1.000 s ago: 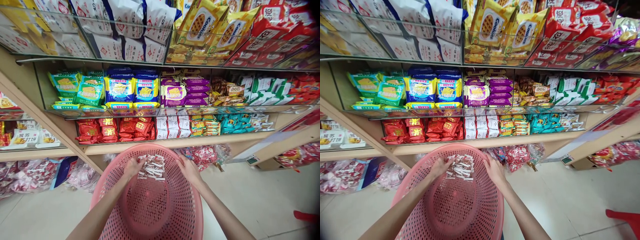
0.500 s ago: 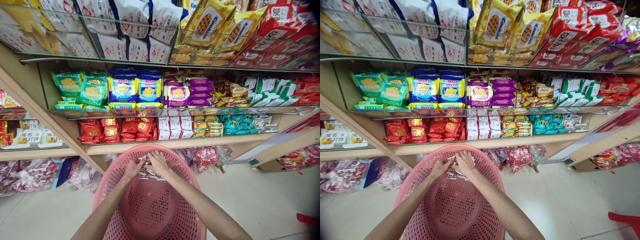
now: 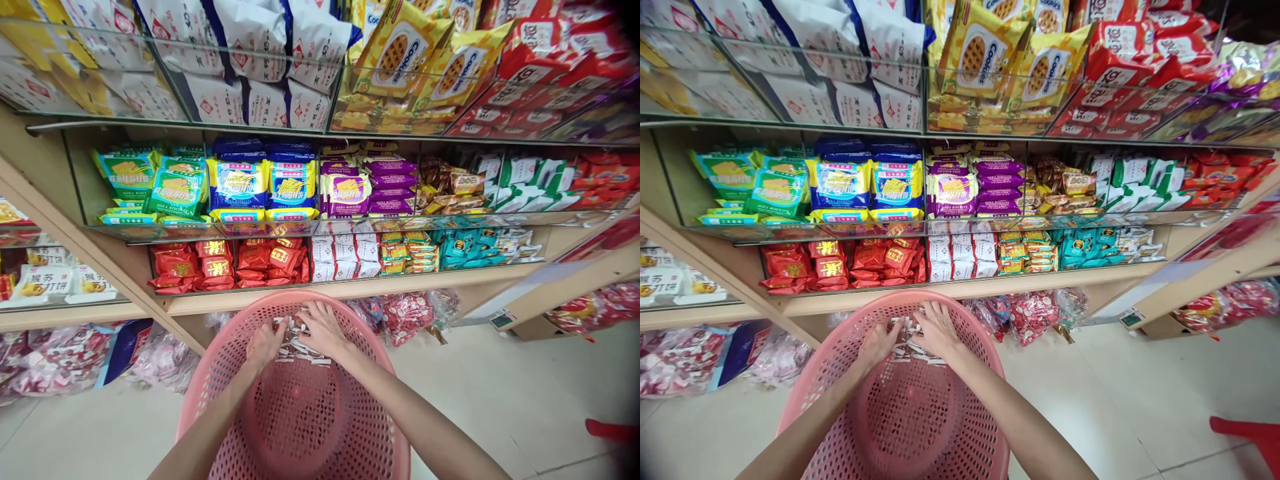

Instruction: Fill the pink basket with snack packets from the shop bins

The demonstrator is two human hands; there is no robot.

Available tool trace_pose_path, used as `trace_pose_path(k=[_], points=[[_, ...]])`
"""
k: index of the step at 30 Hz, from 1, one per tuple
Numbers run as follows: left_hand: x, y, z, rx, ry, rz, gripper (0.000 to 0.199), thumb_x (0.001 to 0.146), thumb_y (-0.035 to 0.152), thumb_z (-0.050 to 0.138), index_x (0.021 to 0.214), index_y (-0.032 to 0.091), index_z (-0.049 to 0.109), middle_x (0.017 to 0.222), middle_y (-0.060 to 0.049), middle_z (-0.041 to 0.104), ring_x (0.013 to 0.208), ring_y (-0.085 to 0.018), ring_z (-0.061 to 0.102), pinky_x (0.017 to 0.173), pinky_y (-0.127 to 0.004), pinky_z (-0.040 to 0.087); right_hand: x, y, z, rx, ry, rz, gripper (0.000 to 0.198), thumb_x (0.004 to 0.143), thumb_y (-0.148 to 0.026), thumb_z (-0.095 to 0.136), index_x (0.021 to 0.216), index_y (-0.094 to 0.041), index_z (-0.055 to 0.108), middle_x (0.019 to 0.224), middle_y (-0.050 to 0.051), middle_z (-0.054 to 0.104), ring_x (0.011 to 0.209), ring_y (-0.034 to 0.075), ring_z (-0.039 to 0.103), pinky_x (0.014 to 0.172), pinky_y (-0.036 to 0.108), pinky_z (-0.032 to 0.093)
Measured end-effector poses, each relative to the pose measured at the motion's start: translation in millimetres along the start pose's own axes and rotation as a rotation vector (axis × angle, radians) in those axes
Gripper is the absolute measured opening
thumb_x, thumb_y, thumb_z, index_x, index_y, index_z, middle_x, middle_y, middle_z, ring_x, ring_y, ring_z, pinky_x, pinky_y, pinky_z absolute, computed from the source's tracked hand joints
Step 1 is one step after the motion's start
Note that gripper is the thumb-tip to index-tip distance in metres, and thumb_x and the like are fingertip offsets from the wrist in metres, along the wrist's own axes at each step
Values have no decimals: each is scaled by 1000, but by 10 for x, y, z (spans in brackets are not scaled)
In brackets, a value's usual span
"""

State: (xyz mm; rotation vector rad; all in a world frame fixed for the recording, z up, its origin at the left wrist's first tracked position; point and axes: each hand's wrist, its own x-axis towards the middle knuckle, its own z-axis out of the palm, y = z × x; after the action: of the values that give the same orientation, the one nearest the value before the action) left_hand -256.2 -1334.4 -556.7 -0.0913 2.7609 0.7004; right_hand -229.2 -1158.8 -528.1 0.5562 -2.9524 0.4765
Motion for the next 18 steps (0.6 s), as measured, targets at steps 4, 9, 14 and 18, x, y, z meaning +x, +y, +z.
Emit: trace_pose_path(k=[4,9,14,18], points=[[37,-19,32,-80,-70,19,34,86,36,35,89,17,62,90,-13,70,86,-23,65,71,-29,43,-7,7,14,27,-1,-18,27,79,-31,56,104,-20,56,110,7,54,105,22,42,87,38,29],[58,17,108,-129,-132,-7,37,87,36,32,87,16,63,79,-10,72,72,-20,68,66,-27,47,-5,31,31,57,34,-25,30,79,-30,57,107,-19,53,108,7,57,103,21,45,89,38,28],[69,27,112,-97,-113,8,47,86,45,31,102,15,63,101,-16,69,100,-27,63,81,-35,46,-13,19,0,47,41,-15,31,79,-38,57,104,-19,54,109,7,57,103,22,46,89,39,31],[83,-14,83,-83,-128,5,53,86,47,25,106,15,62,103,-16,69,99,-29,63,81,-37,46,-16,-19,-201,61,73,-34,44,81,-49,52,113,-19,52,111,8,57,104,23,47,89,40,35]])
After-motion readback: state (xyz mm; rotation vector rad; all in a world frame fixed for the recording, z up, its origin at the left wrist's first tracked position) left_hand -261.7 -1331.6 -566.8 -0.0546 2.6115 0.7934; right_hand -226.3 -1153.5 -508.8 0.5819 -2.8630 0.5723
